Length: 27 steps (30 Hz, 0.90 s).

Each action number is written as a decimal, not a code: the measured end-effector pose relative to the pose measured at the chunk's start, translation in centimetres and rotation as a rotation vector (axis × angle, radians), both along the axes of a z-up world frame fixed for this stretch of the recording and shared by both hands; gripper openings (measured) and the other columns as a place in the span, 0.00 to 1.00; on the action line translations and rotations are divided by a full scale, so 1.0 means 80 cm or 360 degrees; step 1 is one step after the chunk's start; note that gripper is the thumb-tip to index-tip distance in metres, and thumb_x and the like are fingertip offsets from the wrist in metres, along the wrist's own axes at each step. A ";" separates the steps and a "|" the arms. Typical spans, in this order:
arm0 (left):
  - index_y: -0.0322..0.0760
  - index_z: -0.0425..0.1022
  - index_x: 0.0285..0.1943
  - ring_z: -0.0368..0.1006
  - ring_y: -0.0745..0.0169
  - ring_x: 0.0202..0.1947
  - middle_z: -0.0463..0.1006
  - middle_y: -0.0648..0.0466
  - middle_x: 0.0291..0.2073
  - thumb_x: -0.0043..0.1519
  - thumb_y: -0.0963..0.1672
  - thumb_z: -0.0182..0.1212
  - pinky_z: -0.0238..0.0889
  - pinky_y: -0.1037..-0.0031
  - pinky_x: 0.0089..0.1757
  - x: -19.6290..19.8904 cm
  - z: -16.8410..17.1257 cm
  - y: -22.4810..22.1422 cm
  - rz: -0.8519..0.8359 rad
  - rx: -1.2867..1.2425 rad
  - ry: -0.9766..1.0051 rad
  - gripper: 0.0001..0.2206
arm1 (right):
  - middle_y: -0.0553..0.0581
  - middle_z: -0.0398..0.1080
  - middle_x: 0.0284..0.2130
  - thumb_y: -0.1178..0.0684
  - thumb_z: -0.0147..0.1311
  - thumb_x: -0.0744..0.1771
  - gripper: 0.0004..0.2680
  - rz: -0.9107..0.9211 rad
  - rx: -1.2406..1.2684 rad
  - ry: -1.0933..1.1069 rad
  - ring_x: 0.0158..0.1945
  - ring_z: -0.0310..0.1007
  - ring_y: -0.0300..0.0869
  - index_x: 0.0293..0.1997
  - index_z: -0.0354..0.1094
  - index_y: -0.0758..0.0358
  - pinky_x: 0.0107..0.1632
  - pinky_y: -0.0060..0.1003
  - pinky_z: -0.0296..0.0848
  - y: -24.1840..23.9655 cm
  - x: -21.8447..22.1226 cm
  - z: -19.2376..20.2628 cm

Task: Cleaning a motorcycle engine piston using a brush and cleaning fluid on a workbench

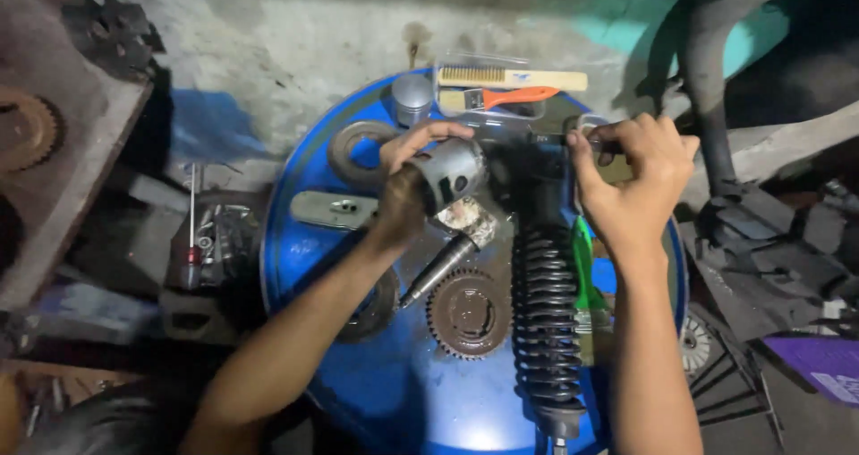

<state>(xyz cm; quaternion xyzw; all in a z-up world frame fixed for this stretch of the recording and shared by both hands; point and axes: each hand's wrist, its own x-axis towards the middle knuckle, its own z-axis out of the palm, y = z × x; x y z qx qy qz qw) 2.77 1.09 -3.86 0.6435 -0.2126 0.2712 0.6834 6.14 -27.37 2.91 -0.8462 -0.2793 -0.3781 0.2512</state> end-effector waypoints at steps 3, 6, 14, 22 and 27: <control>0.37 0.82 0.65 0.81 0.57 0.43 0.85 0.45 0.46 0.51 0.80 0.42 0.80 0.68 0.35 0.016 -0.010 -0.009 -0.0219 -0.0152 0.0257 0.58 | 0.60 0.73 0.32 0.54 0.73 0.71 0.06 0.0275 0.0213 0.0146 0.41 0.74 0.59 0.40 0.79 0.59 0.55 0.47 0.63 0.024 -0.006 0.005; 0.22 0.76 0.67 0.81 0.49 0.32 0.81 0.37 0.47 0.58 0.68 0.66 0.80 0.60 0.20 -0.001 -0.013 -0.030 -0.0479 -0.0619 0.0563 0.48 | 0.54 0.72 0.26 0.49 0.73 0.68 0.08 0.0558 0.0325 0.0459 0.36 0.72 0.54 0.35 0.78 0.56 0.50 0.43 0.62 0.049 -0.024 0.006; 0.19 0.77 0.69 0.80 0.49 0.20 0.82 0.37 0.33 0.63 0.49 0.58 0.79 0.66 0.18 -0.018 0.004 -0.047 -0.0403 -0.0968 0.0976 0.30 | 0.52 0.72 0.24 0.50 0.71 0.68 0.08 0.0595 0.0217 0.0458 0.32 0.70 0.51 0.30 0.77 0.54 0.50 0.45 0.56 0.065 -0.030 0.000; 0.14 0.79 0.58 0.79 0.45 0.17 0.80 0.35 0.28 0.66 0.45 0.60 0.75 0.66 0.14 -0.009 -0.007 -0.050 -0.0447 -0.1030 0.0938 0.21 | 0.50 0.73 0.23 0.48 0.70 0.69 0.11 0.0541 0.0187 0.0441 0.30 0.70 0.50 0.28 0.75 0.53 0.50 0.46 0.56 0.070 -0.042 0.015; 0.11 0.78 0.57 0.77 0.42 0.12 0.80 0.30 0.25 0.66 0.43 0.59 0.71 0.66 0.10 -0.023 -0.013 -0.059 -0.0526 -0.1089 0.0952 0.20 | 0.52 0.72 0.24 0.52 0.71 0.70 0.09 0.0450 0.0191 0.0415 0.30 0.70 0.52 0.32 0.76 0.57 0.52 0.45 0.56 0.058 -0.035 0.020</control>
